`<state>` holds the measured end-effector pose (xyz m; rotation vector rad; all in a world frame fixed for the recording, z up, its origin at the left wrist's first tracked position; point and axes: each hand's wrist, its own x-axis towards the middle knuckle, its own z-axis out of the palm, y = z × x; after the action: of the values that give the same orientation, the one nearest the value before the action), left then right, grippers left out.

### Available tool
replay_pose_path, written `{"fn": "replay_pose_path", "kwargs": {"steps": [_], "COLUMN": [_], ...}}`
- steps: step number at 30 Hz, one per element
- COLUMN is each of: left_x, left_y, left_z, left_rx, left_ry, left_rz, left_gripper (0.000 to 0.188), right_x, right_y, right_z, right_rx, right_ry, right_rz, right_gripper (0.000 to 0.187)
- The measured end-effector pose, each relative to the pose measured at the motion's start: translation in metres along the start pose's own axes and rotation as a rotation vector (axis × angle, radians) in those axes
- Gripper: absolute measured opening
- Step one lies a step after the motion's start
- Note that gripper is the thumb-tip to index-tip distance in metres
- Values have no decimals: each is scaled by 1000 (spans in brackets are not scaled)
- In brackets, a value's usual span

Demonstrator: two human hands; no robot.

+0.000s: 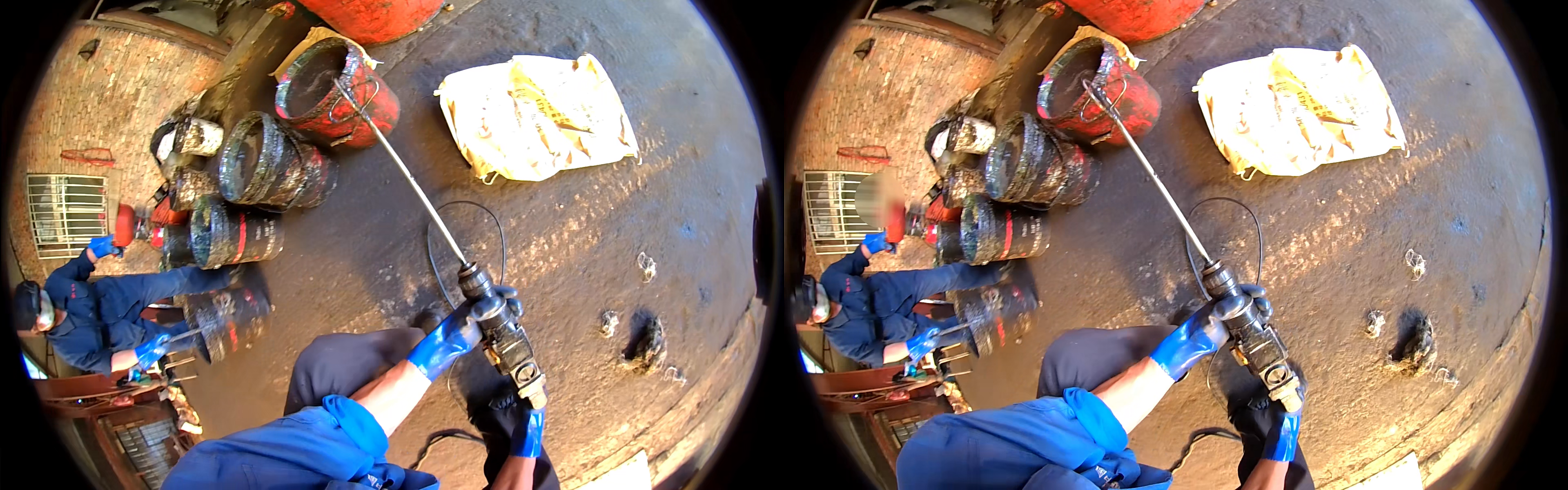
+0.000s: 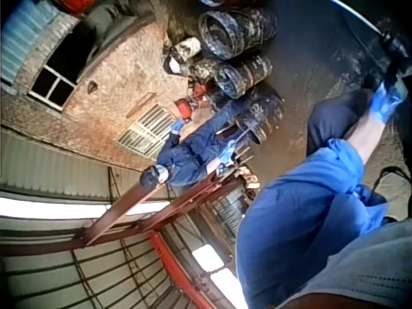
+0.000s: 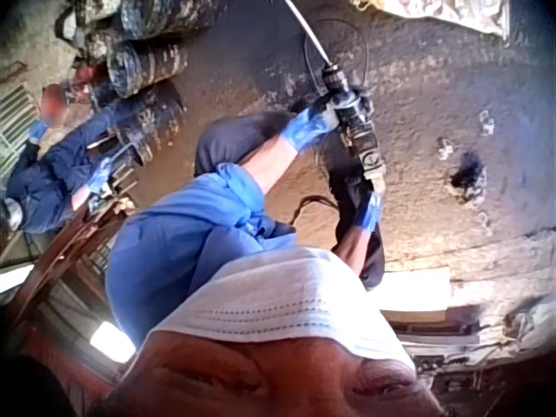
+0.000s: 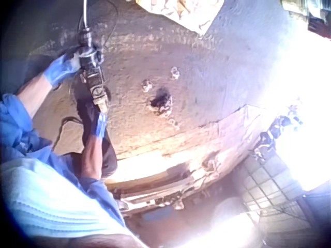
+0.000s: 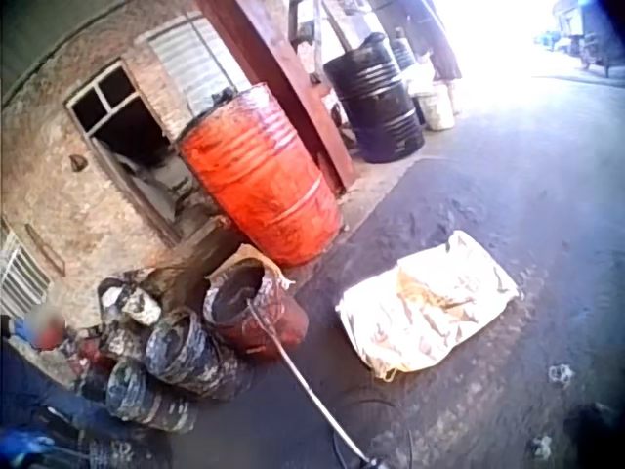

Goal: The person sits on the floor and handles a power drill, a yellow plug, and a fibrous material. They then use the drill to mix a dark substance inside a bucket while another person pours liquid into nearby buckets.

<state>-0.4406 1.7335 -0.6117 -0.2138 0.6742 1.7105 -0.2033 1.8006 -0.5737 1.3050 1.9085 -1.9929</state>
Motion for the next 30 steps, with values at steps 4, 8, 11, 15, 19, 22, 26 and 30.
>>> {"fn": "replay_pose_path", "kwargs": {"steps": [4,8,11,15,19,22,26,30], "left_x": [-39,-82,-103,-128,-135,-137,-127,-111], "left_y": [10,20,40,74,93,108,138,170], "left_z": [34,77,127,200,238,254,278,266], "left_rx": [-36,-48,-41,36,-40,-99,-240,-304], "left_ry": [7,7,34,26,-54,-46,-23,108], "left_rz": [4,39,15,61,81,87,33,2], "left_gripper": [58,59,60,59,56,59,57,58], "right_x": [-17,-58,-92,-126,-151,-161,-154,-135], "right_y": [-89,-114,-116,-131,-147,-182,-228,-261], "right_z": [-5,-10,-16,-37,-65,-80,-86,-77], "right_rx": [86,2,-95,-95,-171,-260,-275,-224], "right_ry": [-94,-100,-73,-66,25,26,11,-87], "right_rz": [69,98,66,-49,-191,-366,-370,-213], "right_gripper": [26,28,30,28,27,35,26,29]}}
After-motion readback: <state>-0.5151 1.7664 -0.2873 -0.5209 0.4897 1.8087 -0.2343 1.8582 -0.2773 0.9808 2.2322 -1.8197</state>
